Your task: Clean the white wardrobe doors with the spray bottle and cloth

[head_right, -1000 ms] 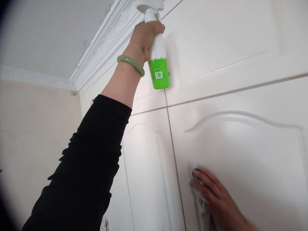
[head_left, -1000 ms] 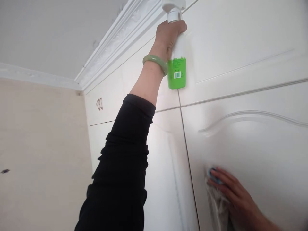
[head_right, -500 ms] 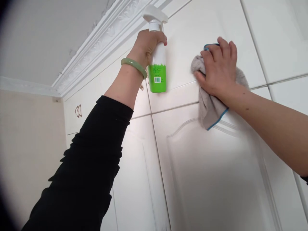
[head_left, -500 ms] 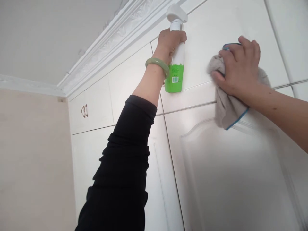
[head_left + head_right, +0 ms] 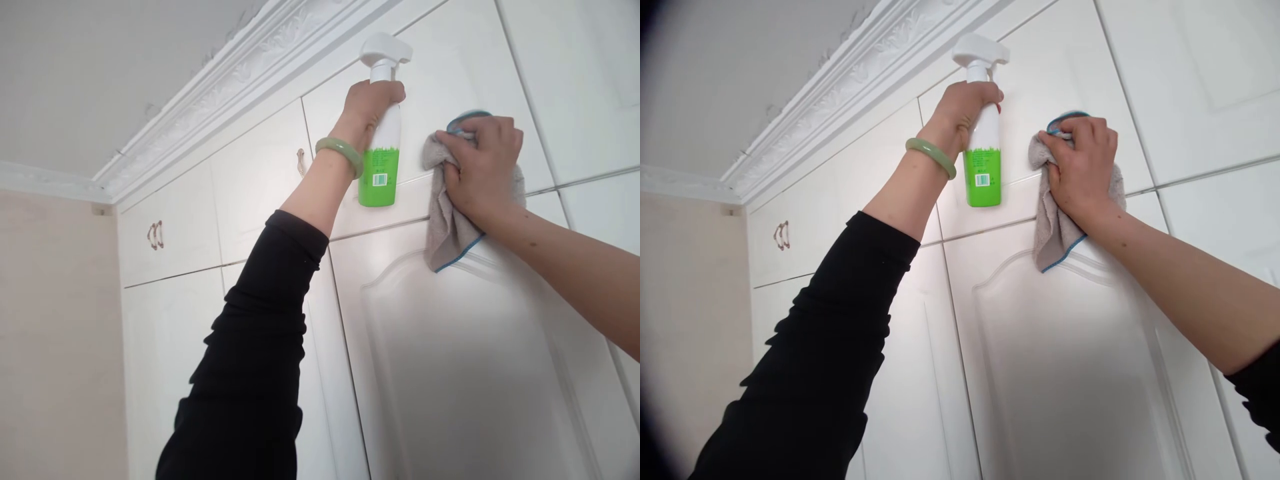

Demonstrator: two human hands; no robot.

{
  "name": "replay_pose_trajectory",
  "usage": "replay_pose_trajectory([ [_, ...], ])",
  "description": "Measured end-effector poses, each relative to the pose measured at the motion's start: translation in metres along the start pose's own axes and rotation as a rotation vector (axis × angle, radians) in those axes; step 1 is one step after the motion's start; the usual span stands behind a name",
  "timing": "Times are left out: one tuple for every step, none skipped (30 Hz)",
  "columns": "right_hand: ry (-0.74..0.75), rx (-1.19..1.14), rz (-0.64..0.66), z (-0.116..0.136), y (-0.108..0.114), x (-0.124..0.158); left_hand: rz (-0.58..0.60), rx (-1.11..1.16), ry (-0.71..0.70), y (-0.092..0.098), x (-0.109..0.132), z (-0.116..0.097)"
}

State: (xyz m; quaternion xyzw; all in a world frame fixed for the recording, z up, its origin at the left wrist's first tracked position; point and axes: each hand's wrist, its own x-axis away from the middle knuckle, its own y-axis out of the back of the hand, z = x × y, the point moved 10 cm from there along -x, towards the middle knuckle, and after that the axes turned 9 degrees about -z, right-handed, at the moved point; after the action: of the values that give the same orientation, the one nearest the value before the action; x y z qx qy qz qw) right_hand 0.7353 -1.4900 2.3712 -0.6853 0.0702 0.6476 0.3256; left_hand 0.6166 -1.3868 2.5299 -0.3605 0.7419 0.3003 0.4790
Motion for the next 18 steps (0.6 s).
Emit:
replay_pose_trajectory([
  [-0.005, 0.007, 0.024, -0.001, -0.002, 0.0, 0.023, -0.004, -0.032, -0.002, 0.002, -0.002],
  [-0.003, 0.01, 0.042, -0.001, -0.004, 0.0, 0.053, -0.006, -0.062, -0.003, 0.003, -0.003],
  [0.014, 0.006, 0.055, 0.0, -0.005, 0.002, 0.08, -0.002, -0.068, -0.004, 0.005, -0.002],
  [0.046, -0.002, 0.061, 0.002, -0.006, 0.004, 0.111, 0.003, -0.071, -0.005, 0.006, -0.002],
  [0.094, -0.016, 0.067, 0.006, -0.005, 0.009, 0.138, 0.01, -0.067, -0.006, 0.007, 0.0],
  [0.151, -0.035, 0.075, 0.01, -0.005, 0.015, 0.158, 0.017, -0.059, -0.007, 0.009, 0.002],
  [0.21, -0.059, 0.086, 0.013, -0.004, 0.023, 0.173, 0.019, -0.05, -0.007, 0.011, 0.005],
  [0.262, -0.088, 0.098, 0.016, -0.002, 0.032, 0.18, 0.017, -0.044, -0.008, 0.013, 0.007],
  [0.303, -0.116, 0.109, 0.017, 0.0, 0.04, 0.183, 0.011, -0.043, -0.008, 0.016, 0.009],
  [0.334, -0.142, 0.121, 0.017, 0.002, 0.048, 0.179, -0.004, -0.045, -0.007, 0.019, 0.011],
  [0.356, -0.163, 0.134, 0.016, 0.004, 0.054, 0.178, -0.027, -0.051, -0.007, 0.023, 0.013],
  [0.364, -0.176, 0.142, 0.013, 0.006, 0.058, 0.167, -0.054, -0.059, -0.005, 0.026, 0.015],
  [0.362, -0.183, 0.152, 0.01, 0.007, 0.061, 0.147, -0.081, -0.062, -0.002, 0.03, 0.017],
  [0.347, -0.185, 0.162, 0.006, 0.007, 0.062, 0.128, -0.105, -0.058, 0.002, 0.033, 0.019],
  [0.327, -0.184, 0.173, 0.002, 0.006, 0.063, 0.114, -0.12, -0.051, 0.006, 0.036, 0.021],
  [0.309, -0.181, 0.175, -0.001, 0.006, 0.063, 0.114, -0.123, -0.039, 0.01, 0.04, 0.024],
  [0.297, -0.176, 0.175, -0.004, 0.005, 0.062, 0.128, -0.115, -0.022, 0.013, 0.044, 0.027],
  [0.289, -0.171, 0.169, -0.005, 0.005, 0.062, 0.146, -0.098, 0.003, 0.017, 0.048, 0.031],
])
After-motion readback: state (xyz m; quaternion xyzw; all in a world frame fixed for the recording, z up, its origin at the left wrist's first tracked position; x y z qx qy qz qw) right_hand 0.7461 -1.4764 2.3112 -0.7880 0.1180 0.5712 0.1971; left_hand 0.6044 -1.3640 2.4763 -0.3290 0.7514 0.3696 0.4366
